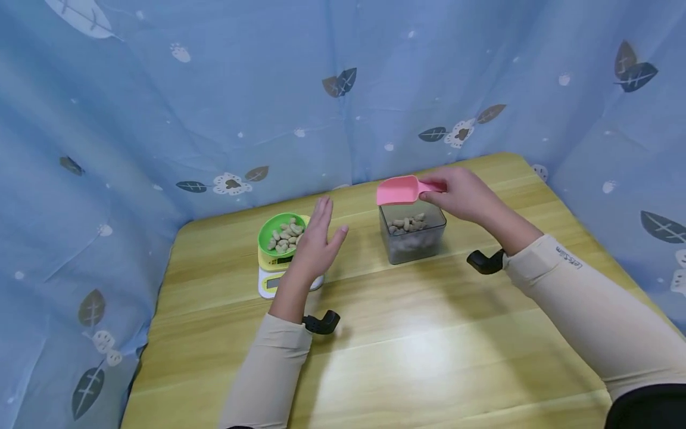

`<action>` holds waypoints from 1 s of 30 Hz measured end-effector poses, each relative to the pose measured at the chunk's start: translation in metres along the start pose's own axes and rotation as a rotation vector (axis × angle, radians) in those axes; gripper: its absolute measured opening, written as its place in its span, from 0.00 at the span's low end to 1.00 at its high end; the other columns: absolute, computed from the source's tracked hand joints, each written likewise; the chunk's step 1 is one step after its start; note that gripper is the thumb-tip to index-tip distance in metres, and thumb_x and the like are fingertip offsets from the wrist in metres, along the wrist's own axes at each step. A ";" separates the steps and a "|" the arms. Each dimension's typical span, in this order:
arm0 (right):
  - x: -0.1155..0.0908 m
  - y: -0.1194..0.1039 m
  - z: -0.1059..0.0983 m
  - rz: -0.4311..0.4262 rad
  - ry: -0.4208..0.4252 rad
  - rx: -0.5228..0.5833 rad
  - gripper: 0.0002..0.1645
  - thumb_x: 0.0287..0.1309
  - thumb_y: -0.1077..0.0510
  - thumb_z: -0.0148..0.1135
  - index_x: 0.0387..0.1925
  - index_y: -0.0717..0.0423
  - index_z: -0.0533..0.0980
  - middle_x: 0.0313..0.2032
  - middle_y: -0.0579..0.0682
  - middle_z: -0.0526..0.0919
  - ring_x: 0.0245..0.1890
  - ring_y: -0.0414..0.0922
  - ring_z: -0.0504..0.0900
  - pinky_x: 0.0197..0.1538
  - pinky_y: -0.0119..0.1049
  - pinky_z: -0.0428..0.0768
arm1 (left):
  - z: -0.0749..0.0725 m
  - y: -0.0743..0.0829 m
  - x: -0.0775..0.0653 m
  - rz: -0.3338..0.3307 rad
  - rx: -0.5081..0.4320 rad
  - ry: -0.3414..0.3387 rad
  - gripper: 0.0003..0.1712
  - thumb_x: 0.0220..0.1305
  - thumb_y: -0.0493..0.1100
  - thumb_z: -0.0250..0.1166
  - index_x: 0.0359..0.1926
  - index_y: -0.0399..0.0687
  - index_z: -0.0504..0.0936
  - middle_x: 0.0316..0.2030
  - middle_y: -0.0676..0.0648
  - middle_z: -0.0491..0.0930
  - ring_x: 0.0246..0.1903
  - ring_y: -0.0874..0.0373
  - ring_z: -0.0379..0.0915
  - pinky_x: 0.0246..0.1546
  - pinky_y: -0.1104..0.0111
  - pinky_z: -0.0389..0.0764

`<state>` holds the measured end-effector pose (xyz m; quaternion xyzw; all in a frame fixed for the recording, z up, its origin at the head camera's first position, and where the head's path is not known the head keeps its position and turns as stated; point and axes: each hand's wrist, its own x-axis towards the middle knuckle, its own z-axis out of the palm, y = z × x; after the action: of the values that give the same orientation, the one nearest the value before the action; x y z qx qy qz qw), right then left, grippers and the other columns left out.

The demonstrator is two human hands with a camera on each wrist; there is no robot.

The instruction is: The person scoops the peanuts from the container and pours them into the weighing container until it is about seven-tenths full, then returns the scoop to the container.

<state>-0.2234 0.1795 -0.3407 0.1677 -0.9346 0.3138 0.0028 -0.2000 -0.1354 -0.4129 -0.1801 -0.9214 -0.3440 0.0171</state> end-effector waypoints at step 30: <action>-0.005 0.001 0.055 -0.076 0.015 -0.288 0.17 0.57 0.56 0.69 0.49 0.52 0.85 0.42 0.50 0.88 0.37 0.51 0.70 0.36 0.44 0.65 | 0.052 0.032 0.011 0.094 0.022 -0.110 0.42 0.74 0.64 0.43 0.79 0.49 0.45 0.78 0.60 0.34 0.78 0.58 0.33 0.76 0.61 0.47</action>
<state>-0.2137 0.1494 -0.3865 0.1986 -0.9628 0.1773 0.0456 -0.1940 -0.0764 -0.4305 -0.2415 -0.9151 -0.3225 -0.0154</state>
